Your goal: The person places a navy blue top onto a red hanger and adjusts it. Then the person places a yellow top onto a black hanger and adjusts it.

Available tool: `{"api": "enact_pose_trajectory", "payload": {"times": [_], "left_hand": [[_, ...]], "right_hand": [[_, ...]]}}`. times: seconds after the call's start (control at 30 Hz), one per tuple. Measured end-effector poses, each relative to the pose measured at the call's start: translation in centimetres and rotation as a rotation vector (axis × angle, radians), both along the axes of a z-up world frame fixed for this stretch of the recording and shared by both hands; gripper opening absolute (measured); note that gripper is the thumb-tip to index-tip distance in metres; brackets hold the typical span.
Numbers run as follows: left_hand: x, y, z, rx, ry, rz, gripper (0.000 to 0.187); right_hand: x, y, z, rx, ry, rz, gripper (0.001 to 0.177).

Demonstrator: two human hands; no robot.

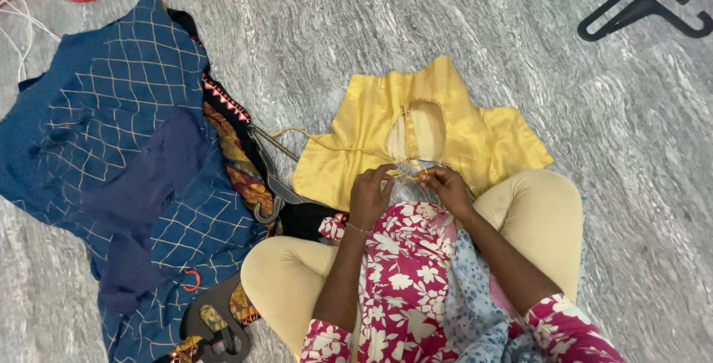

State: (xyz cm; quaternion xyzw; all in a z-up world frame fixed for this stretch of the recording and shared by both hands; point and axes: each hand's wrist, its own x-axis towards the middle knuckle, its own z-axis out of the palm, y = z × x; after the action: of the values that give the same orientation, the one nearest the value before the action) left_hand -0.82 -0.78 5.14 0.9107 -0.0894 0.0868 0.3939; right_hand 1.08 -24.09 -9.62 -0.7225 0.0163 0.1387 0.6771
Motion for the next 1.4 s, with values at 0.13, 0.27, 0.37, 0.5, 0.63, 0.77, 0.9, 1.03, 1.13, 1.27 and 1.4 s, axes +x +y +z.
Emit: {"api": "enact_pose_trajectory", "payload": {"times": [0.13,0.27,0.37,0.5,0.63,0.77,0.9,1.03,1.13,1.27,1.4], "left_hand": [[-0.1,0.5,-0.9,0.051,-0.015,-0.036,0.023],[0.0,0.3,-1.8,0.034,0.014,-0.07,0.024],[-0.3,-0.4,-2.3,0.031,0.02,-0.163,0.029],[-0.8,-1.6,-3.2,0.043,0.069,-0.139,0.02],[-0.7,-1.4,-3.4,-0.002,0.14,-0.071,0.011],[-0.3,-0.8,-2.9,-0.102,0.134,-0.165,0.014],[-0.2,-1.6,-3.7,-0.079,0.065,-0.232,0.013],[-0.1,-1.9,-5.2,-0.021,0.248,-0.22,0.016],[-0.2,-1.7,-5.7,-0.015,0.156,-0.171,0.017],[-0.4,-1.9,-5.4,-0.116,0.076,-0.076,0.019],[-0.4,-2.0,-4.6,-0.083,0.197,-0.006,0.035]], "right_hand": [[-0.1,-0.2,-0.1,0.02,-0.011,0.014,0.017],[-0.2,0.1,0.9,0.054,0.0,0.039,0.017],[-0.4,0.1,2.2,0.056,0.046,0.052,0.017],[-0.5,0.4,2.5,0.113,0.031,0.077,0.019],[-0.3,0.2,1.7,0.126,0.037,0.072,0.02],[-0.1,0.0,0.9,0.149,0.047,0.065,0.021],[0.0,0.1,1.0,0.122,0.021,0.091,0.022],[-0.2,0.2,2.2,0.108,0.081,0.083,0.023],[-0.3,0.3,2.8,0.109,0.077,0.088,0.022],[-0.2,0.4,2.7,0.103,0.064,0.1,0.02],[-0.6,1.1,2.2,0.123,0.032,0.138,0.017]]}}
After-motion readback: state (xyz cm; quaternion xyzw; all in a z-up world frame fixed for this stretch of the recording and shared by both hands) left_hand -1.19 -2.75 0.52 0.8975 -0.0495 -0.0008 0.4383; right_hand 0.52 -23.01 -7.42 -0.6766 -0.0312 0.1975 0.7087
